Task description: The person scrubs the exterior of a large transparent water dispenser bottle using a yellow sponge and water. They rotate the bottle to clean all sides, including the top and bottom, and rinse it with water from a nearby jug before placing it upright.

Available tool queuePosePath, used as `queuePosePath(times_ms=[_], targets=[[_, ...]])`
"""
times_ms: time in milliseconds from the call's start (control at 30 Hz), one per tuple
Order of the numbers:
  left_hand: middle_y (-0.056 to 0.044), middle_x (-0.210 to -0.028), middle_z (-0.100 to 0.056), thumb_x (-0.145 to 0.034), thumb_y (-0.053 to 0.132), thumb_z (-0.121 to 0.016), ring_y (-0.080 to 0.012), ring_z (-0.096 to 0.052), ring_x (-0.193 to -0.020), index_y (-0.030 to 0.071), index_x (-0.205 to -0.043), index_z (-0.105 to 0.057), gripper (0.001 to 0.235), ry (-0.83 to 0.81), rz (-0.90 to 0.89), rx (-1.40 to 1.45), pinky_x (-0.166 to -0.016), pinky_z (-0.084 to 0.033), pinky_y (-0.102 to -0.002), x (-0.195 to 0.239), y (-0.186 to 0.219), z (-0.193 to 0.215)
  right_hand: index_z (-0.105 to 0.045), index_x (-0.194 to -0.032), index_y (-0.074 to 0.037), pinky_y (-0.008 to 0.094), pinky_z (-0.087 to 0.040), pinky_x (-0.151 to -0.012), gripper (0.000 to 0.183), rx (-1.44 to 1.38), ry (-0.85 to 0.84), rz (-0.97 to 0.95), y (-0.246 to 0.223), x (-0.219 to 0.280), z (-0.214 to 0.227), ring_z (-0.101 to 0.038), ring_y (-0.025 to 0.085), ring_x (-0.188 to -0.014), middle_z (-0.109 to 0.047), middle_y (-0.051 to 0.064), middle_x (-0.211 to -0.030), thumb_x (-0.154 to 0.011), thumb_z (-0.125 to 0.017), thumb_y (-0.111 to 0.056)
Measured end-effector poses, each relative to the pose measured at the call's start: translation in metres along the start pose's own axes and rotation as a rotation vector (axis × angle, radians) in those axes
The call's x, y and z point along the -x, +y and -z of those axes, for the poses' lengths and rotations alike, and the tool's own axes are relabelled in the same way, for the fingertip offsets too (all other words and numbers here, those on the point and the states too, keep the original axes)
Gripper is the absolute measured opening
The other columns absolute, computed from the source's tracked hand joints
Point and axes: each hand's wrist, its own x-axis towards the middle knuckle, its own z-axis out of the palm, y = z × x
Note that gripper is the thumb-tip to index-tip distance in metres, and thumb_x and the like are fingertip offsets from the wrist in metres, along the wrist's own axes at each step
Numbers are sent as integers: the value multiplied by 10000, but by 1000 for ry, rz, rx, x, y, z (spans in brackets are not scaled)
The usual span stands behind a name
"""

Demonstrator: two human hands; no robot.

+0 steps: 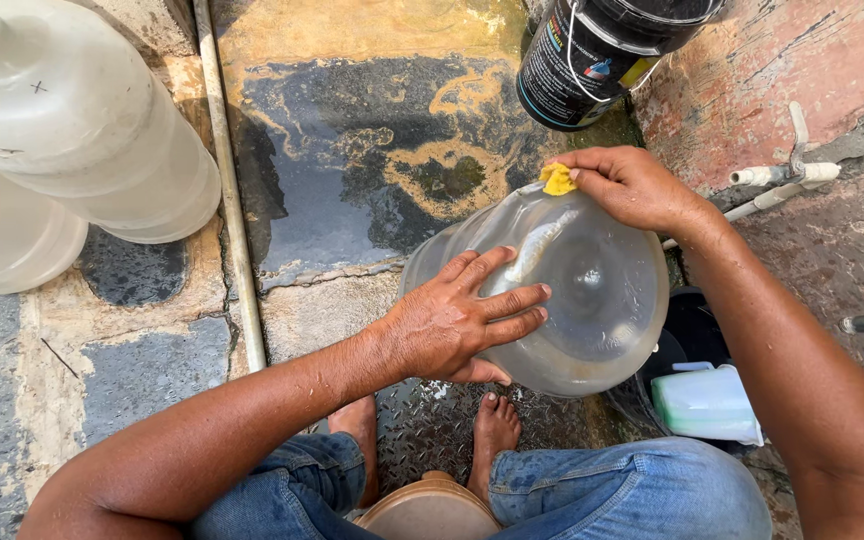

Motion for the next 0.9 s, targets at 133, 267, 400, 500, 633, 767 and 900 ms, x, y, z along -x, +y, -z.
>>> queuePosePath(times_ms=[133, 267, 400, 500, 633, 767, 900], targets=[[-19, -1562, -450, -756, 668, -718, -444, -344, -1455, 184, -1435, -556, 850, -14, -6, 0, -1114, -386, -629, -1, 2, -3, -725, -1270, -101, 418, -530, -985, 325, 166, -82, 197, -15, -9, -2, -670, 248, -1195, -738, 122, -1247, -975, -644, -210], [-16, -1563, -445, -773, 655, -713, -456, -344, -1449, 176, -1438, -555, 834, -11, -49, -9, -1110, -385, -636, -4, 6, -6, -765, -1209, -190, 409, -597, -904, 333, 314, -235, 30, -48, -19, -11, -758, 248, -1006, -776, 86, -1103, -881, -713, -203], [-21, -1565, -447, -795, 658, -709, -458, -348, -1448, 174, -1436, -558, 817, -7, -12, 0, -1108, -382, -647, -1, 3, -5, -788, -1128, -133, 440, -596, -820, 260, 488, -106, 244, -65, -20, -19, -765, 293, -891, -783, 123, -971, -889, -689, -97], [-34, -1556, -457, -795, 657, -716, -473, -350, -1444, 166, -1431, -562, 818, 8, -8, -7, -1114, -386, -640, 3, -6, -1, -783, -1106, -123, 447, -586, -775, 232, 447, -14, 246, -68, -27, -24, -760, 295, -830, -775, 119, -904, -914, -661, -75], [-47, -1550, -475, -823, 655, -722, -476, -360, -1438, 158, -1440, -567, 806, 44, -1, -12, -1127, -394, -633, 9, -12, 4, -730, -1195, -101, 413, -599, -786, 216, 224, 244, 120, -59, -19, -25, -771, 280, -881, -765, 130, -991, -1019, -604, -95], [-44, -1522, -494, -772, 671, -732, -463, -377, -1420, 171, -1382, -601, 800, 64, 85, -17, -1101, -398, -642, 16, -24, 9, -646, -1389, -93, 427, -511, -1078, 364, 371, 439, 278, -54, 21, -43, -637, 318, -1298, -662, 171, -1432, -1044, -548, -32], [-88, -1495, -490, -795, 654, -762, -477, -380, -1410, 146, -1398, -606, 804, 121, 102, -30, -1103, -392, -658, 21, -23, 9, -334, -1588, -79, 517, -187, -1255, 656, 410, 142, 382, -77, 74, -90, -248, 314, -1551, -311, 160, -1663, -1046, -437, -433]])
